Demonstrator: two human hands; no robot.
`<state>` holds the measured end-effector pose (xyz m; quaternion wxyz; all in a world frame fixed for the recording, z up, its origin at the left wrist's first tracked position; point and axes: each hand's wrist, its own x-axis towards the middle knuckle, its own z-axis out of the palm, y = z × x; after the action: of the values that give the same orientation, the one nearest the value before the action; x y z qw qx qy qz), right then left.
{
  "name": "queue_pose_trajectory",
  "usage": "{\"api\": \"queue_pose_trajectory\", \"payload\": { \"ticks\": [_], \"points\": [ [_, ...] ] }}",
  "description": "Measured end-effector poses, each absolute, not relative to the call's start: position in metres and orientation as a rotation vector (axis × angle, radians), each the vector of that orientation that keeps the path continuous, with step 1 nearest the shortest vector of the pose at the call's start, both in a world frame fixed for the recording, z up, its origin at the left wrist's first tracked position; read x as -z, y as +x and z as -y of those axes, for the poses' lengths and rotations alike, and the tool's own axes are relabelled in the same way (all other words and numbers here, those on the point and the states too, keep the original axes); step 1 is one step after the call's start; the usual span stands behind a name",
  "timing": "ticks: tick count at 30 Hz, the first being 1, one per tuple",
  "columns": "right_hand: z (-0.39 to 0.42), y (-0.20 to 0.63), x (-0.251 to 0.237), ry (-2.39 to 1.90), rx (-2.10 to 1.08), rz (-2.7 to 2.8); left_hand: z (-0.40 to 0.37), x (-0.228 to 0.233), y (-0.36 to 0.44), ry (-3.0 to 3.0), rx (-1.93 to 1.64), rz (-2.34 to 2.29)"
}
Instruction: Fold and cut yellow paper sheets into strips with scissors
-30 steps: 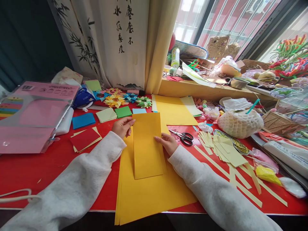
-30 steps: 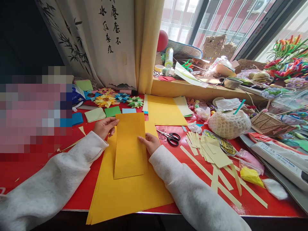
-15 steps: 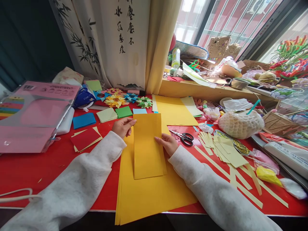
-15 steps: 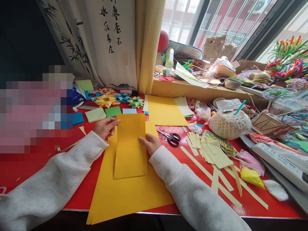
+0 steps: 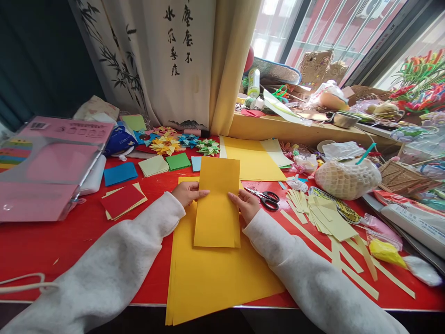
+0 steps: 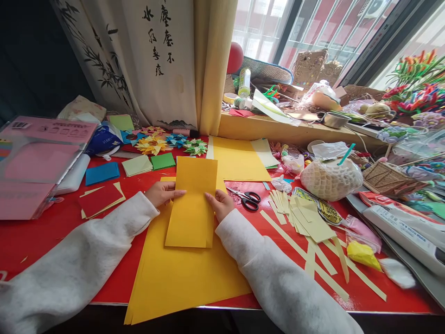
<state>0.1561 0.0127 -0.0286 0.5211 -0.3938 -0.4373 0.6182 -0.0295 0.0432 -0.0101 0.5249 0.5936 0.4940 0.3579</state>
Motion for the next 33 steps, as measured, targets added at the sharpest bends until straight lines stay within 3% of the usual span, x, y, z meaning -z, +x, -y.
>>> {"api": "queue_pose_trajectory", "payload": {
  "ticks": [6, 13, 18, 21, 26, 33],
  "points": [
    [-0.012, 0.156, 0.029, -0.976, -1.506, 1.007, -0.043, 0.009, -0.029, 1.216, -0.877, -1.114],
    [-0.017, 0.162, 0.027, -1.005, -1.373, 1.04, -0.035, 0.011, -0.027, 1.042, -0.637, -1.068],
    [-0.025, 0.171, 0.018, -1.162, -1.339, 1.193, -0.036, 0.01, -0.026, 1.084, -0.707, -1.09],
    [-0.034, 0.197, 0.001, -1.358, -1.133, 1.491, -0.04, 0.009, -0.028, 1.102, -0.775, -1.138],
    [-0.044, 0.259, -0.018, -2.073, -0.312, 2.267, -0.046, 0.013, -0.032, 1.091, -0.874, -1.141],
    [-0.043, 0.271, -0.005, -2.177, -0.101, 2.409, -0.052, 0.017, -0.036, 1.092, -0.997, -1.103]
  ]
}}
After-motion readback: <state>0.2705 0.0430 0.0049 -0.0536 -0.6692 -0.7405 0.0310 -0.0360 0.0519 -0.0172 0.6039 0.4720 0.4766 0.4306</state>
